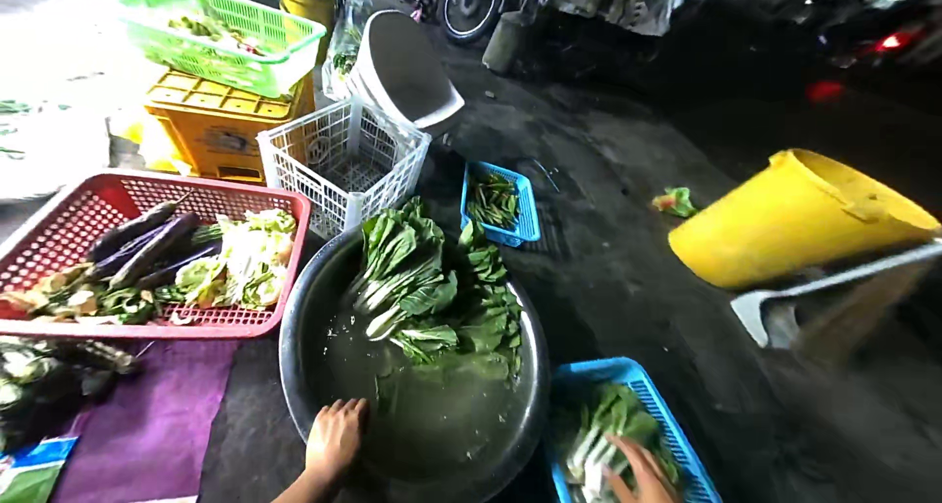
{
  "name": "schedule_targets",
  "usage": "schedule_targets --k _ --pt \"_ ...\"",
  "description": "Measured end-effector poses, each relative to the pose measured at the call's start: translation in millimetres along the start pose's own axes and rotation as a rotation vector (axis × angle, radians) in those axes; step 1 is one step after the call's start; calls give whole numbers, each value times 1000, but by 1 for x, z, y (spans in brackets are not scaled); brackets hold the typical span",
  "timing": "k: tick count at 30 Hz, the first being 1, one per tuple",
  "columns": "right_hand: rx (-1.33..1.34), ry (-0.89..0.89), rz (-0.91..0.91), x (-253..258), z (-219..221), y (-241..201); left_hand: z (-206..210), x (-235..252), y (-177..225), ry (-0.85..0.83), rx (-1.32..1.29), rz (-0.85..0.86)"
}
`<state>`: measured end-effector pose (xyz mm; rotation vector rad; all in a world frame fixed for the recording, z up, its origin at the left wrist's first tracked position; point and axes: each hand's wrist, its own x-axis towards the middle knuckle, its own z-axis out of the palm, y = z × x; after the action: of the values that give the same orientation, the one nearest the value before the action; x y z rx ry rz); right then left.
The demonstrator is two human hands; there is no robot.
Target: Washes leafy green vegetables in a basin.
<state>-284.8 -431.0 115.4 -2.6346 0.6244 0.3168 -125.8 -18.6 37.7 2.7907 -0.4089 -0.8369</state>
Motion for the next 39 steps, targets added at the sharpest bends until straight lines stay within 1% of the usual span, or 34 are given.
schedule_targets --k 1,2,4,6,7,8,10,11,12,14,16,18,19,21,22,24,25,26,27,28,30,31,32,33,34,36,38,39 --pt "52 53 -128 20 -1 -48 0 0 0 -4 -9 6" --pt "81 63 -263 41 7 -95 0 1 -1 -2 -17 12" --pt "47 -59 -505 79 40 -183 0 3 -3 13 -32 23" --pt "-87 -161 -733 120 95 -251 0 3 -5 25 -45 31" --pt "-180 -232 -787 140 121 -279 -1 1 -5 37 -58 38" --pt "-283 -294 -789 157 143 -302 -4 -1 -5 31 -75 43" --pt "-436 -333 -696 187 177 -328 -4 -3 -5 73 -95 63" --pt "-460 -331 -650 195 189 -332 -2 -3 -6 109 -100 77" --pt "-461 -313 -645 198 196 -330 -1 -3 -6 120 -102 82" --pt "-432 -262 -773 188 202 -310 4 -3 -7 127 -94 87" --pt "-446 -320 -905 163 194 -281 6 -1 -8 130 -92 89" --pt "-474 -420 -963 138 190 -245 9 2 -7 110 -97 97" --pt "-474 -484 -949 128 191 -226 9 2 -6 78 -97 99" --pt "-411 -503 -878 123 200 -192 8 0 -6 61 -92 111" --pt "-372 -516 -770 126 205 -184 6 -1 -6 77 -92 120" --pt "-277 -563 -420 135 210 -192 7 -2 -5 132 -88 137" --pt "-203 -549 -256 136 214 -205 7 -2 -4 140 -91 138" --pt "-114 -463 -173 133 223 -217 7 -3 -3 141 -93 134" --pt "-18 -375 -149 125 235 -227 8 -4 -2 136 -96 131" --pt "48 -342 -168 117 246 -238 7 -4 -1 133 -98 126" --pt "86 -359 -349 108 257 -254 6 -2 1 157 -98 118" --pt "41 -416 -471 107 254 -260 7 -1 1 175 -97 119" --pt "-16 -529 -557 112 247 -263 9 -1 1 204 -99 127" --pt "-56 -614 -599 121 243 -259 12 -1 1 240 -103 137" --pt "-46 -655 -562 128 242 -250 14 -1 1 267 -107 146" --pt "61 -564 -341 135 239 -234 14 0 2 295 -112 147" --pt "110 -496 -167 134 228 -239 10 -1 5 275 -124 123" --pt "124 -478 -133 129 221 -243 9 -3 5 260 -123 111"
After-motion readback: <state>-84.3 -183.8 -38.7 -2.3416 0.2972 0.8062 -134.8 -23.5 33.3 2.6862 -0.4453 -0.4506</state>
